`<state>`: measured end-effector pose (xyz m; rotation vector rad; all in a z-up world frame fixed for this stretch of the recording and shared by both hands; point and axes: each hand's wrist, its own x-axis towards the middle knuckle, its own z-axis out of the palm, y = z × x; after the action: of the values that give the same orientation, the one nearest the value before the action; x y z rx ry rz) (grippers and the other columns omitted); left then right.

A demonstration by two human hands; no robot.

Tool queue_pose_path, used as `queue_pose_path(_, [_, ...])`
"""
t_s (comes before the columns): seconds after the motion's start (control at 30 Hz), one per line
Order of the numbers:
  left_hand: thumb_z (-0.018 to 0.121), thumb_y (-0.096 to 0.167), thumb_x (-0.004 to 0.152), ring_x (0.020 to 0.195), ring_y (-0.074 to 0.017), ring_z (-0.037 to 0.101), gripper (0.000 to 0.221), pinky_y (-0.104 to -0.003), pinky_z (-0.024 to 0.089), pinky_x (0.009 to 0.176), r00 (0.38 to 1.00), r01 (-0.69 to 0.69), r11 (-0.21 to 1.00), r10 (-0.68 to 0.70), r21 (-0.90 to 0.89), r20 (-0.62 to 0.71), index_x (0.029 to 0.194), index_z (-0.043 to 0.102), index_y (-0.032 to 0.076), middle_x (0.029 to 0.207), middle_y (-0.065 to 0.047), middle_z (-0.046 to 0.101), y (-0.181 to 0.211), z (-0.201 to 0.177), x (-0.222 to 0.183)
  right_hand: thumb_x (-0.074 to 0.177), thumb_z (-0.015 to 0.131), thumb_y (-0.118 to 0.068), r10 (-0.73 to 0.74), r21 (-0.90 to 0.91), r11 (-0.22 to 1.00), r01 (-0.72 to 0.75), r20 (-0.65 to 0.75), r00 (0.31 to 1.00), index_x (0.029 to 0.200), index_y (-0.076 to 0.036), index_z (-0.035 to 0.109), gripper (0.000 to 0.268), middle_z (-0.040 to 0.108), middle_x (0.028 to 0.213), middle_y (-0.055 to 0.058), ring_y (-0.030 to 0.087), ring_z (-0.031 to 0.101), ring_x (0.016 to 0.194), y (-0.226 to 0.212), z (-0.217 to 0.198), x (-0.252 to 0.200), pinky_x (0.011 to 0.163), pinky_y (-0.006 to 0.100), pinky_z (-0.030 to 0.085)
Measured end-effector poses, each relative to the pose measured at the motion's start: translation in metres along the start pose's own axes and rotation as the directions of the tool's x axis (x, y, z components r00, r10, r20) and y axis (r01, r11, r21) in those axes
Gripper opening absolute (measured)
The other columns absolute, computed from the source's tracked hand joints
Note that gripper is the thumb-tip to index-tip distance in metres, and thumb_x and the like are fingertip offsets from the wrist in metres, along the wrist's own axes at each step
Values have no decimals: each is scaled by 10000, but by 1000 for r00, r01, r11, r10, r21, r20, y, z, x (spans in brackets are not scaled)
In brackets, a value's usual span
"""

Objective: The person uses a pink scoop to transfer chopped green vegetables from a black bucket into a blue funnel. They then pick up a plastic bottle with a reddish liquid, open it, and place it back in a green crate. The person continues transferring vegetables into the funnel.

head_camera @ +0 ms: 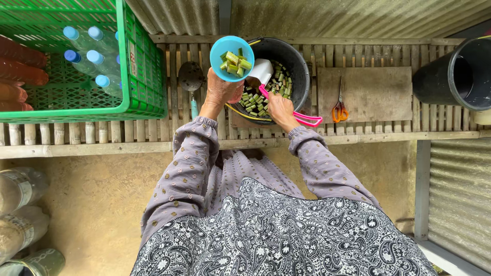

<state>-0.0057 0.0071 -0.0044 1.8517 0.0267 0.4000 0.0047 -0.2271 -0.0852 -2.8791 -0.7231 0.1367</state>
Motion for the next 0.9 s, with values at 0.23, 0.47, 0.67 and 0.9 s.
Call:
queue_pose_path(0.23, [817,220,837,822,-193,788,236,-317,599,697,1000,20,997,-20,-76,1,993,766,51,885,-97,798,0,-4,1,956,644,-168,294,683,591,-428,312,904,1347,-46,661,409,738,815,76,115,648,589,10,-71,-21,528,268,540])
queue_pose_path(0.47, [773,212,859,784,-199,776,186,-339,576,682,1000,24,996,-24,-82,0,967,756,61,857,-107,790,-2,-1,1,981,645,-157,320,850,357,-387,278,906,1398,-52,619,430,721,858,32,40,619,606,13,-175,-80,446,164,427])
queue_pose_path(0.67, [769,249,883,847,-225,784,221,-348,587,708,1000,-16,997,15,-75,-21,1014,752,71,902,-119,786,7,0,2,990,652,-124,303,900,368,-233,120,945,1427,-31,609,449,712,903,31,35,612,652,-12,-245,-108,479,156,418])
queue_pose_path(0.9, [770,276,889,847,-222,786,219,-352,595,711,1000,23,1000,-23,-20,-3,1000,764,87,898,-114,789,8,3,4,986,681,-88,176,847,529,-46,-57,983,1414,-21,623,437,732,927,53,56,624,677,-54,-275,-108,531,184,459])
